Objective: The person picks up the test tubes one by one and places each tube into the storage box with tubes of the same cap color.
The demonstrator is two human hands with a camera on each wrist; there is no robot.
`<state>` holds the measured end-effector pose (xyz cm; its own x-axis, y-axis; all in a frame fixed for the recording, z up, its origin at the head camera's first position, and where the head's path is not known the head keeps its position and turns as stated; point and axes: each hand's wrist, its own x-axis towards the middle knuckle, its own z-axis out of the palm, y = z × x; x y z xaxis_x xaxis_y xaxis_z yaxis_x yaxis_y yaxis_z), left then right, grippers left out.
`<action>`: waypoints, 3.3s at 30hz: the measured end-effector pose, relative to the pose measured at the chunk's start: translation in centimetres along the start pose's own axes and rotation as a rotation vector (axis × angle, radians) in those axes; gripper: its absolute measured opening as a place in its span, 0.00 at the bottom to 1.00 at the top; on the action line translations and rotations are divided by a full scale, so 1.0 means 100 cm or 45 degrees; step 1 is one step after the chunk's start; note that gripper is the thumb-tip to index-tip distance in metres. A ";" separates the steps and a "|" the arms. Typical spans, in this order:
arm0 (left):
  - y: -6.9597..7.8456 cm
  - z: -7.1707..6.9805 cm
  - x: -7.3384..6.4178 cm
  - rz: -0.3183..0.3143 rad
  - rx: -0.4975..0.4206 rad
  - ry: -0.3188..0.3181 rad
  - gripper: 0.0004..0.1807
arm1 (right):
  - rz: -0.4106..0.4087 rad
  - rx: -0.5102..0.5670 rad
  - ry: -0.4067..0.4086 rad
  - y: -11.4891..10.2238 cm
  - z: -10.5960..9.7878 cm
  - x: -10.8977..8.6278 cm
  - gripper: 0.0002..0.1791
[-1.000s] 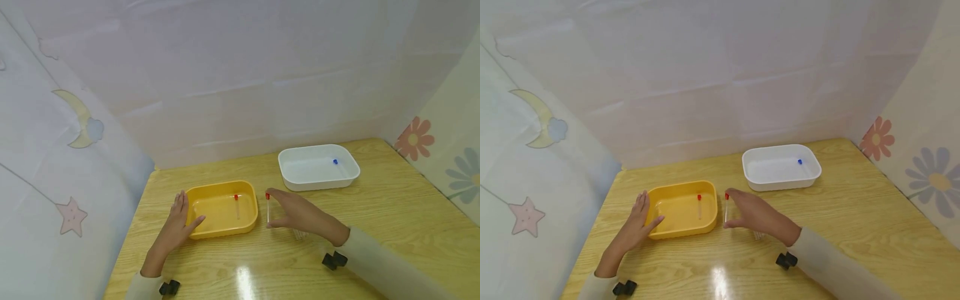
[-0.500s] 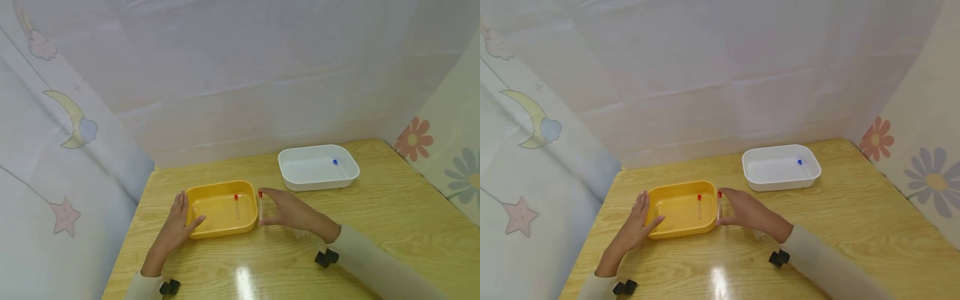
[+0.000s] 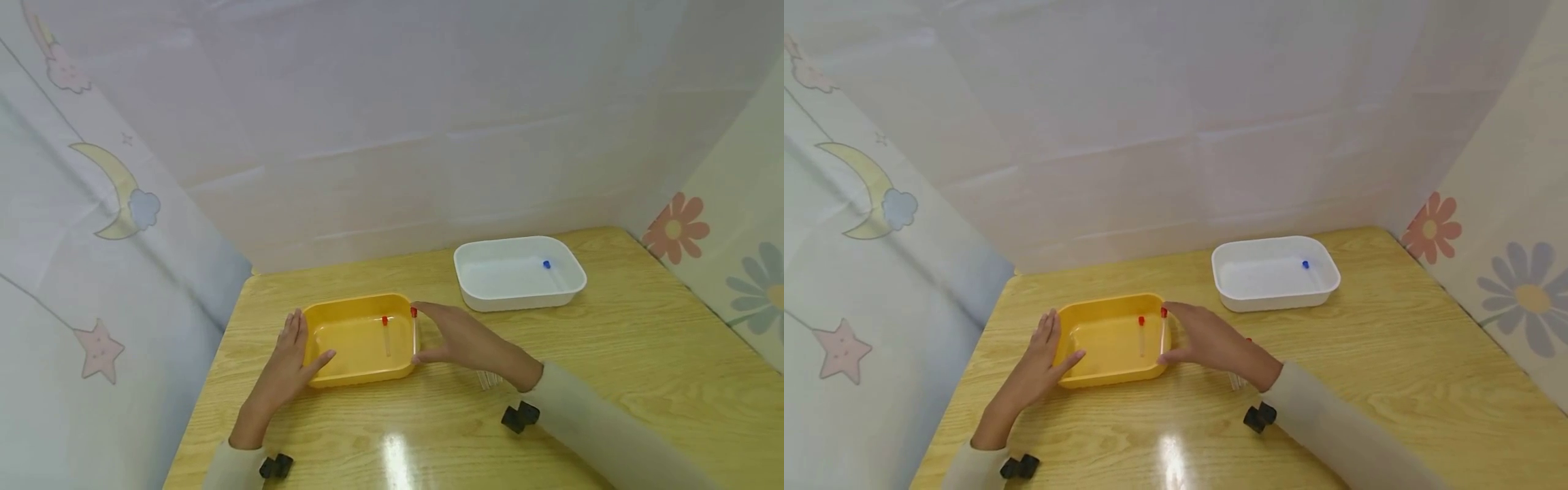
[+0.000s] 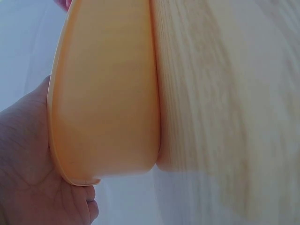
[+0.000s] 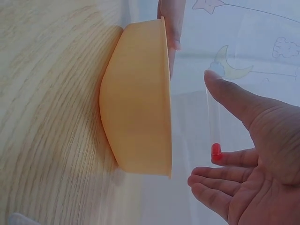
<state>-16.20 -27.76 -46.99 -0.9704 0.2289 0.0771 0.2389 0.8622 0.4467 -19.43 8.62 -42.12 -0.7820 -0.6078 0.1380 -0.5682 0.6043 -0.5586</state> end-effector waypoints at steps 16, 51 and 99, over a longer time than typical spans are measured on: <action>-0.001 0.000 0.001 0.003 -0.004 -0.001 0.57 | -0.013 0.020 -0.029 -0.011 0.005 0.014 0.55; 0.002 0.000 0.000 0.011 -0.030 0.024 0.56 | -0.133 0.011 -0.061 -0.014 0.028 0.059 0.53; -0.001 0.008 0.002 -0.003 -0.044 0.024 0.57 | 0.006 -0.231 -0.221 -0.011 0.063 0.095 0.49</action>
<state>-16.39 -27.42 -47.70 -0.9715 0.2183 0.0924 0.2356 0.8466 0.4773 -24.59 -1.05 -45.35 -0.7381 -0.6745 -0.0154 -0.6135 0.6804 -0.4009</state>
